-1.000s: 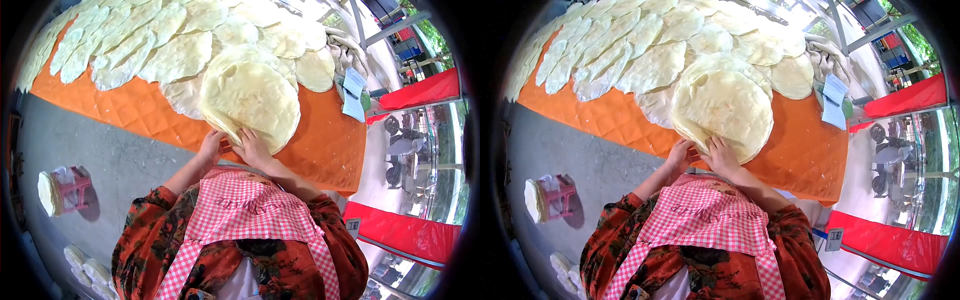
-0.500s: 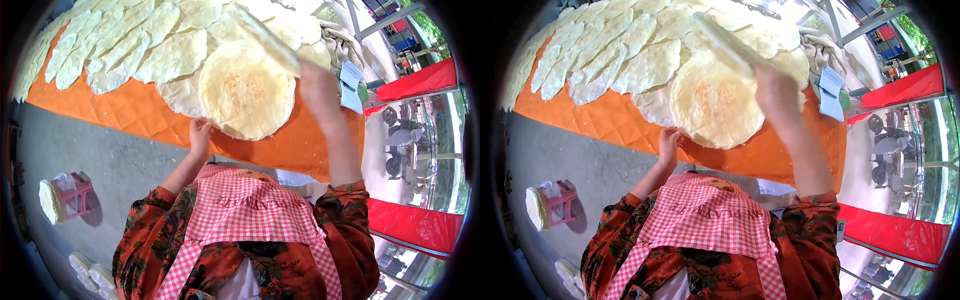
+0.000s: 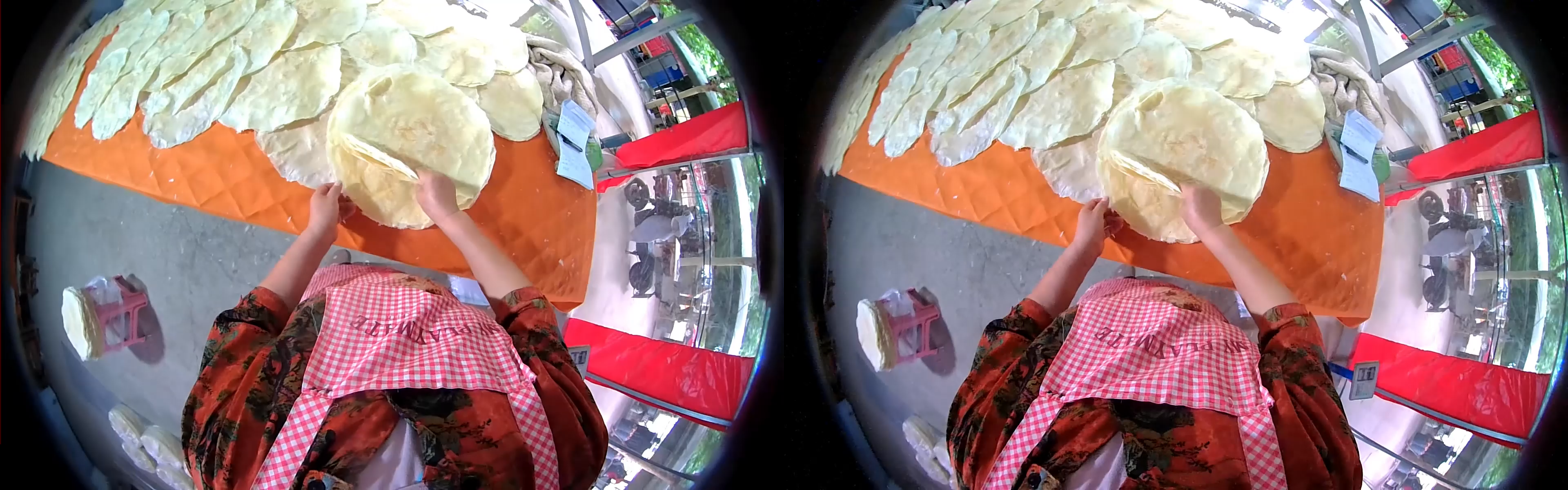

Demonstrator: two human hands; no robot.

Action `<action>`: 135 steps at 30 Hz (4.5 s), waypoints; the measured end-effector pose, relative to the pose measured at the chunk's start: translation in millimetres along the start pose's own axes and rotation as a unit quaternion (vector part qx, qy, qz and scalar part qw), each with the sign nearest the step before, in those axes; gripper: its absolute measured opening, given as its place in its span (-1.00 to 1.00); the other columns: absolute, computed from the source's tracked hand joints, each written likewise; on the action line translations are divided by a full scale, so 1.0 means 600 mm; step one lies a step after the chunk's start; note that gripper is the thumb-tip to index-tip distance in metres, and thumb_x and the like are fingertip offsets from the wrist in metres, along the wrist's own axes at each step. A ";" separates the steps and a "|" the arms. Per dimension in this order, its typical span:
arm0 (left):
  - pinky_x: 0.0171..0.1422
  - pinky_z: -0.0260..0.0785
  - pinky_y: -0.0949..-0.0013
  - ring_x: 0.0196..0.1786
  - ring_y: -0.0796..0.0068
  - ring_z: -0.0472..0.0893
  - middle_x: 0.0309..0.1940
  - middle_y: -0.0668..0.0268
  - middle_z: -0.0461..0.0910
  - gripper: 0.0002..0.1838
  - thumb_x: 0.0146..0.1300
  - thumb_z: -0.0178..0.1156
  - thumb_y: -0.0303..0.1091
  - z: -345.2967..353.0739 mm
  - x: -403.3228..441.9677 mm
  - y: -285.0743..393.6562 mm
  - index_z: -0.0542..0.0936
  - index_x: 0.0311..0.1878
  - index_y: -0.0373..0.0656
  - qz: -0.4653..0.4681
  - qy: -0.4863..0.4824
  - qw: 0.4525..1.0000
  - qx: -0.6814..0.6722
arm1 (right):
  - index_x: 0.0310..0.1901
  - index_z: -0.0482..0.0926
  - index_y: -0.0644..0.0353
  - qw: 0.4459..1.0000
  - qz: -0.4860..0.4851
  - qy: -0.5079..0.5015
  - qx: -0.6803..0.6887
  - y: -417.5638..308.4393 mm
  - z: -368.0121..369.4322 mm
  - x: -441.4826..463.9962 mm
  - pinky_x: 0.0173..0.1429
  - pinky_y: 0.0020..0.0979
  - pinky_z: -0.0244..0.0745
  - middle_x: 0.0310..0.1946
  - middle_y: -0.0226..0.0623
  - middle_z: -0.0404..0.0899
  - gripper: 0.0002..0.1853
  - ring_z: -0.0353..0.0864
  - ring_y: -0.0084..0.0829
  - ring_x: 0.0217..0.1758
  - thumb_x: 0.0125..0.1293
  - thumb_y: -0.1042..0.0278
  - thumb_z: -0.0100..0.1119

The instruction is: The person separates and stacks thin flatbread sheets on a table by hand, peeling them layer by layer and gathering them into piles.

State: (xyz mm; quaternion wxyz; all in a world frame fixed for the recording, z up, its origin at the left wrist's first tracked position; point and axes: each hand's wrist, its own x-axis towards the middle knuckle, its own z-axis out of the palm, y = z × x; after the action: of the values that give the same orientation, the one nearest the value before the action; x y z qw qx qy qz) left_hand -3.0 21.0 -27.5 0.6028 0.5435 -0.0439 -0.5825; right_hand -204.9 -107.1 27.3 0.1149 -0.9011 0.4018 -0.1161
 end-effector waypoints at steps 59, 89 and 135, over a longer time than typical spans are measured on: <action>-0.29 0.58 0.36 -0.28 0.35 0.63 -0.20 0.20 0.59 -0.75 0.32 0.16 -0.43 0.016 0.047 -0.047 0.46 0.02 -0.28 0.026 -0.029 0.999 0.014 | -0.19 0.67 0.21 0.974 0.177 -0.137 0.035 -0.027 -0.036 0.061 -0.28 -0.20 0.52 -0.42 -0.09 0.66 -0.77 0.66 -0.18 -0.38 0.11 0.34 0.24; -0.37 0.59 0.26 -0.27 0.28 0.64 -0.22 0.18 0.59 -0.78 0.38 -0.02 -0.33 0.037 0.039 -0.034 0.46 -0.01 -0.21 0.001 -0.030 0.999 -0.024 | -0.31 0.62 0.17 0.996 -0.066 0.049 -0.020 0.018 0.033 0.025 -0.33 -0.06 0.50 -0.47 -0.09 0.60 -0.84 0.62 -0.02 -0.39 0.12 0.46 0.03; -0.36 0.55 0.29 -0.27 0.27 0.65 -0.19 0.19 0.60 -0.61 0.21 0.14 -0.47 0.065 0.082 -0.007 0.41 0.11 -0.29 -0.064 -0.125 0.988 0.065 | 0.22 0.39 0.37 0.587 0.412 -0.008 0.697 0.300 -0.010 -0.184 0.28 -0.21 0.44 0.13 -0.12 0.53 -0.47 0.55 -0.27 0.17 0.25 0.33 0.20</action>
State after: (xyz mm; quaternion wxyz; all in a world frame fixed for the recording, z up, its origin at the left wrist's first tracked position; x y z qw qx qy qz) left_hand -17.0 -38.4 -43.2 0.5175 0.5064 -0.1217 -0.6789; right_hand -404.2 -141.9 -34.1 0.7464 -0.2839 0.5256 -0.2934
